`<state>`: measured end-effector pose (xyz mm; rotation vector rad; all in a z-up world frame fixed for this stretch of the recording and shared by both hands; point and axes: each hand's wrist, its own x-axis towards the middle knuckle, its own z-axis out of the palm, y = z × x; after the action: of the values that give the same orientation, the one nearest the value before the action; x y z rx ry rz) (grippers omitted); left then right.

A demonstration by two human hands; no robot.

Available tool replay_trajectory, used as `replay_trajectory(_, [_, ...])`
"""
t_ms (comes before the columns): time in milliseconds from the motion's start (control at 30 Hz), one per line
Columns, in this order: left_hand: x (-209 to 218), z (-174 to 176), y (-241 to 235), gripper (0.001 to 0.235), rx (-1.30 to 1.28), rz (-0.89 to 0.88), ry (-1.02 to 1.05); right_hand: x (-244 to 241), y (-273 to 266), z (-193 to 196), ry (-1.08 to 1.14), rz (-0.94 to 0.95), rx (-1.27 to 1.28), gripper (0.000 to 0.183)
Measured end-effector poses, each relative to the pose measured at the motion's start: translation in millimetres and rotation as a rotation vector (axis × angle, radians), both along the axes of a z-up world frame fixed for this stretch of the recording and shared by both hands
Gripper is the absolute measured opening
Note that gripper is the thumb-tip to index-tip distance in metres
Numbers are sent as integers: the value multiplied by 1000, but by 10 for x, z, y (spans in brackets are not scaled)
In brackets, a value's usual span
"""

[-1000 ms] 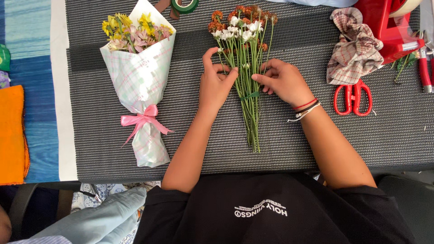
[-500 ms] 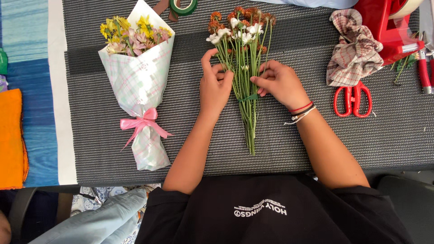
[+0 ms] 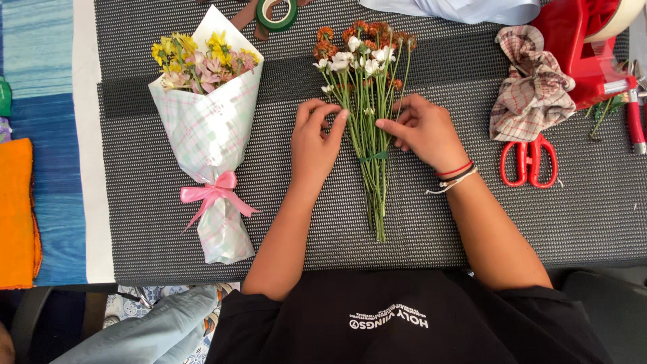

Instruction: The person prepares a bouquet of flowers by wrapping floral tape around the stems of a small bunch of white and orange blossoms, cutting the excess tape with shears, and trimming the ends of the stems.

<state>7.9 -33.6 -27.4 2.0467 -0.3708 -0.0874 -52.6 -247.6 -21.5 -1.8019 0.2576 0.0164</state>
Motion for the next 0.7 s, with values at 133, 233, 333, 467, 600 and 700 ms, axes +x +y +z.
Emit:
replay_trajectory(133, [-17, -25, -3, 33, 58, -25, -65, 13, -35, 7, 71, 45, -17, 33])
replay_trajectory(233, [6, -23, -9, 31, 73, -22, -76, 42, -72, -64, 80, 52, 54, 27])
replay_trajectory(333, [49, -134, -33, 33, 100, -32, -82, 45, -85, -96, 121, 26, 167, 21])
replay_trajectory(467, [40, 80, -55, 38, 130, -52, -9, 39, -78, -212, 194, -17, 331, 23])
replay_trajectory(600, [80, 39, -66, 36, 128, -40, 22, 47, -120, -249, 200, -13, 429, 22])
replay_trajectory(700, [74, 60, -78, 32, 103, -31, 0, 32, -161, -292, 201, -42, 486, 33])
